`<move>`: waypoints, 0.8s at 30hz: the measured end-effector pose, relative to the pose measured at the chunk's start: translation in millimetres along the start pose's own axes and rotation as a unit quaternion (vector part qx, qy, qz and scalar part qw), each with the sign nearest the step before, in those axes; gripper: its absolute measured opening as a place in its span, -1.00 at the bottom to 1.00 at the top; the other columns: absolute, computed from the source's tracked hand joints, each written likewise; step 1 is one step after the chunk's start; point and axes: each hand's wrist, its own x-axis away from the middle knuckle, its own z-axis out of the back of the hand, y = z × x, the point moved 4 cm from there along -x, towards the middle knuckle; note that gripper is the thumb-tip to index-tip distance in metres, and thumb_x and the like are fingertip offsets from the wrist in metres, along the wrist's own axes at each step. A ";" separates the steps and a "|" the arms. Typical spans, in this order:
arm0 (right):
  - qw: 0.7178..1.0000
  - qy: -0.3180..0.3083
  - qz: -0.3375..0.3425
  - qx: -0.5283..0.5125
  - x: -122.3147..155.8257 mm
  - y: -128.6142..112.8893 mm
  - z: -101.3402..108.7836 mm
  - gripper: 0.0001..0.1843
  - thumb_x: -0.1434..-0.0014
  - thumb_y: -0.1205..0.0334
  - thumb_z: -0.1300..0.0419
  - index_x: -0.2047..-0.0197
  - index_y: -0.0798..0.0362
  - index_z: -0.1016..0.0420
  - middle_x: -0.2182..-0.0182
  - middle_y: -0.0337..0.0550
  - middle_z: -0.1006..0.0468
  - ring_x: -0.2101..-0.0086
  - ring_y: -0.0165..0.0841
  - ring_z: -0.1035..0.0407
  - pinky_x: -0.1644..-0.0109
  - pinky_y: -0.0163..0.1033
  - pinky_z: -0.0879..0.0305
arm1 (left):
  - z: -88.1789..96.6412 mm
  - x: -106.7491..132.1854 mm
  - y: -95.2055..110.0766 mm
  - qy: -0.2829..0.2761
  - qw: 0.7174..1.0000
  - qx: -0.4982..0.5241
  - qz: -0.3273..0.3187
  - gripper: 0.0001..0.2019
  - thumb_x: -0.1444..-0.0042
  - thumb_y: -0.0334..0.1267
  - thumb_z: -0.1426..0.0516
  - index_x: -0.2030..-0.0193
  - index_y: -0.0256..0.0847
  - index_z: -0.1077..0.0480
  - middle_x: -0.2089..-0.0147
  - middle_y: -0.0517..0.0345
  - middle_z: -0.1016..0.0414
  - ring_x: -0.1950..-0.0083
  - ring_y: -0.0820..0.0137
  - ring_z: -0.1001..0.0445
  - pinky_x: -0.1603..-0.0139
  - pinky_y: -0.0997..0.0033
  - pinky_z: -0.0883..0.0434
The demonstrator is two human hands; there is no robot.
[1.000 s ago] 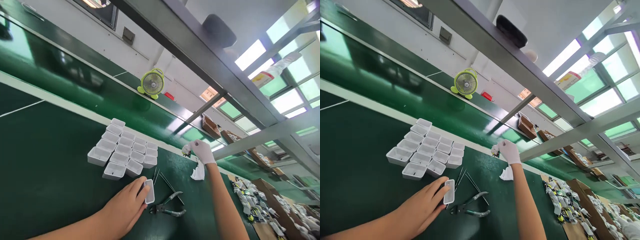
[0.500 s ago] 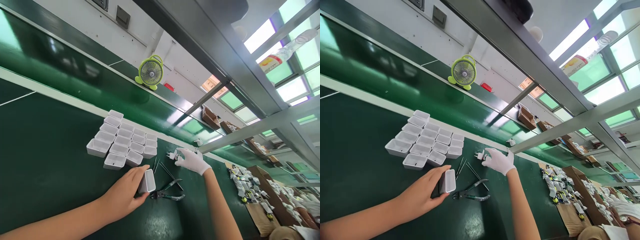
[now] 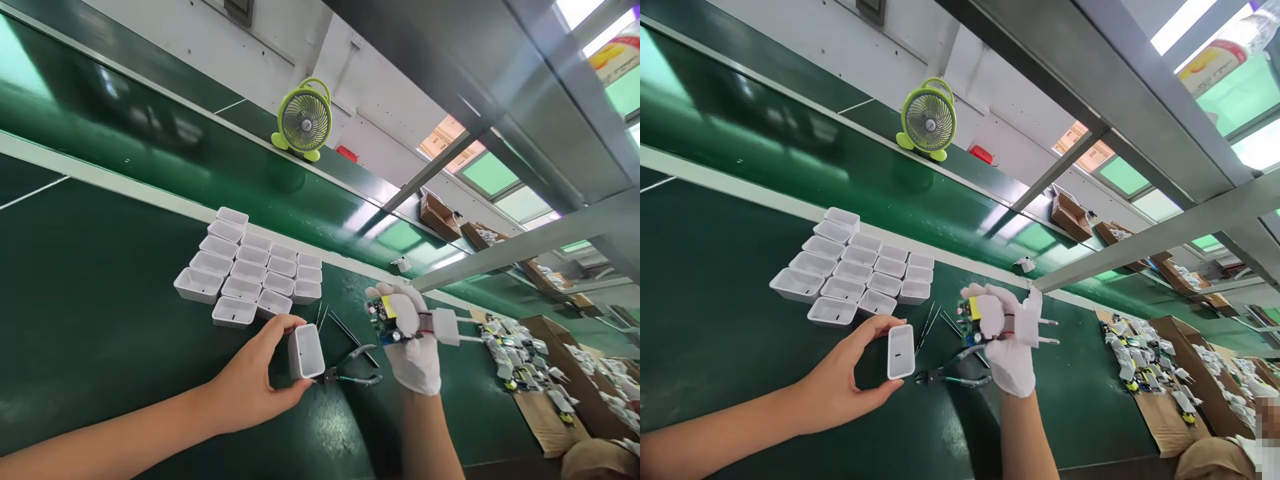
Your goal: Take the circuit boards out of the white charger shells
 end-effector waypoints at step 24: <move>0.958 -0.084 -0.121 -0.246 50.2 36.6 -45.7 -0.17 0.17 -0.34 -0.45 -0.12 -0.20 -0.40 0.01 -0.03 -0.58 0.08 -0.09 -0.54 0.10 -0.02 -0.53 | 1.8 4.2 -1.2 0.024 0.991 0.121 -0.049 -0.21 0.07 -0.10 -0.46 -0.23 0.10 -0.15 -0.16 -0.01 -0.39 -0.13 0.18 -0.49 -0.08 0.21 -0.54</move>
